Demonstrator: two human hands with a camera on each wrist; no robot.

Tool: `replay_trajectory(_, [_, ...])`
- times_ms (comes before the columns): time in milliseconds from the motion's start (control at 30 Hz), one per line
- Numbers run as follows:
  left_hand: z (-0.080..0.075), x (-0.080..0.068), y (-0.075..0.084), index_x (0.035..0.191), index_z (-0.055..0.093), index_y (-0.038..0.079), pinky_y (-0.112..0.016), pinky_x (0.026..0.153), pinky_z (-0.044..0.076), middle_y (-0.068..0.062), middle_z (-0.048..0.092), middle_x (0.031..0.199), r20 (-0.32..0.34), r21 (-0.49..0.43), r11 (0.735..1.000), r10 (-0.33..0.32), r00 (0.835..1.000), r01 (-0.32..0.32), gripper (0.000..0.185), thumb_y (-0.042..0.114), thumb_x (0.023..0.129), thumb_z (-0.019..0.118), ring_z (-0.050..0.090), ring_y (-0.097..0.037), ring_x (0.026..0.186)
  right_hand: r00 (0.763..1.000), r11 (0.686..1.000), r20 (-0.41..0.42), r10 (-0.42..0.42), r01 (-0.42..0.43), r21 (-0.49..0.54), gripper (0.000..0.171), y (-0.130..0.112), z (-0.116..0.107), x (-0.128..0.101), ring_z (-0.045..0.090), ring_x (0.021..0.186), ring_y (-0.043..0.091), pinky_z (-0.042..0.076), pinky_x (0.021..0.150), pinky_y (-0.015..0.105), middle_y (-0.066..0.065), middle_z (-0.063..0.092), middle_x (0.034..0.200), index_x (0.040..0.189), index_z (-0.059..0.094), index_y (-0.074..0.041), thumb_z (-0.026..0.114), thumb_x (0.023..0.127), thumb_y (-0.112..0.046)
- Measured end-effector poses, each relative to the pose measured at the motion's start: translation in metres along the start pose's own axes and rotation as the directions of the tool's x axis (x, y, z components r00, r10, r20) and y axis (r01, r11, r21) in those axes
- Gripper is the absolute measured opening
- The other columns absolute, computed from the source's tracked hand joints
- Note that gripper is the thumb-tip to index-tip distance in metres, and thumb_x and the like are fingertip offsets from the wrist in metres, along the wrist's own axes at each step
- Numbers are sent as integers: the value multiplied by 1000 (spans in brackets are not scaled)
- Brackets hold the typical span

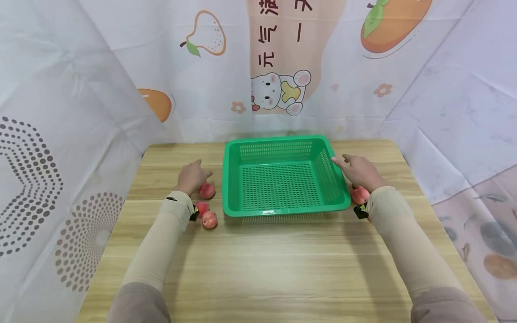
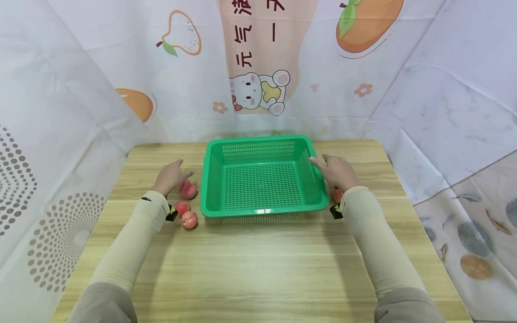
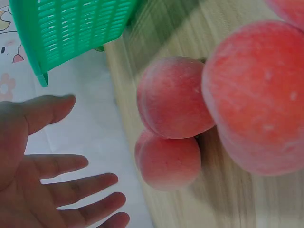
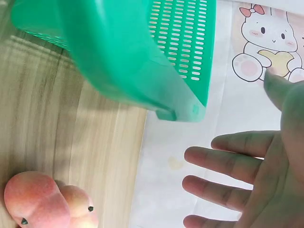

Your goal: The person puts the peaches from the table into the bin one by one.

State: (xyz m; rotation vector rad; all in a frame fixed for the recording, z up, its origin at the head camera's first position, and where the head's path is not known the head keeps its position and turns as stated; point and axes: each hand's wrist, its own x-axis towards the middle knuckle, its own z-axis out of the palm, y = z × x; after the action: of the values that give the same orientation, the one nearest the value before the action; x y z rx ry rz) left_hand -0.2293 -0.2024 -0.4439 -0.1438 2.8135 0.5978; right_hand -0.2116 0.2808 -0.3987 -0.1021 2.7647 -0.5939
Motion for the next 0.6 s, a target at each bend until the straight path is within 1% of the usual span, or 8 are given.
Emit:
replay_trajectory(67, [1, 0, -2, 149, 36, 1, -56, 107, 38, -23, 43, 149, -15, 8, 1000, -13, 1000, 13, 68, 39, 96, 54, 39, -45, 136, 1000, 1000, -2, -4, 4, -12, 92, 1, 1, -1, 37, 132, 54, 30, 107, 64, 36, 40, 144, 148, 29, 10, 23, 98, -67])
replay_trajectory(200, [1, -1, -5, 145, 42, 2, -55, 102, 43, -22, 47, 146, -34, 20, 999, -48, 998, 49, 62, 36, 96, 55, 43, -43, 133, 1000, 999, -15, -23, 22, -34, 81, 0, 2, -2, 46, 125, 53, 36, 104, 64, 36, 47, 137, 143, 37, 12, 32, 101, -57])
replay_trajectory(300, [1, -2, -6, 144, 45, 2, -54, 99, 45, -21, 49, 145, -39, 21, 997, -69, 997, 69, 59, 35, 96, 56, 46, -42, 132, 999, 998, -22, -46, 45, -44, 69, -1, 4, -3, 57, 112, 48, 39, 102, 63, 35, 52, 134, 138, 45, 12, 38, 104, -47])
replay_trajectory(433, [0, -3, -7, 142, 48, 4, -54, 98, 46, -20, 51, 144, -54, 19, 997, -73, 996, 74, 56, 34, 96, 57, 48, -42, 130, 998, 996, -23, -60, 58, -62, 60, 1, 5, -5, 62, 100, 43, 41, 98, 62, 34, 55, 129, 133, 51, 13, 40, 105, -39])
replay_trajectory(467, [0, -4, -7, 142, 48, 4, -54, 98, 46, -20, 51, 143, -58, 18, 997, -73, 996, 74, 55, 34, 96, 57, 48, -42, 130, 998, 996, -22, -60, 59, -64, 58, 1, 5, -6, 63, 98, 43, 43, 97, 62, 33, 56, 128, 131, 53, 13, 41, 104, -38])
replay_trajectory(533, [0, -5, -7, 141, 49, 4, -54, 98, 45, -21, 52, 142, -61, 22, 997, -75, 995, 76, 55, 34, 96, 57, 49, -42, 129, 998, 995, -25, -66, 64, -73, 56, 2, 5, -6, 63, 102, 45, 44, 95, 61, 32, 58, 126, 128, 56, 12, 44, 104, -36])
replay_trajectory(600, [0, -6, -8, 140, 50, 3, -55, 98, 45, -22, 53, 140, -66, 29, 996, -84, 994, 87, 55, 35, 95, 57, 50, -42, 127, 997, 995, -28, -72, 70, -76, 52, 2, 6, -7, 63, 101, 44, 45, 93, 60, 31, 61, 123, 126, 59, 11, 46, 103, -34])
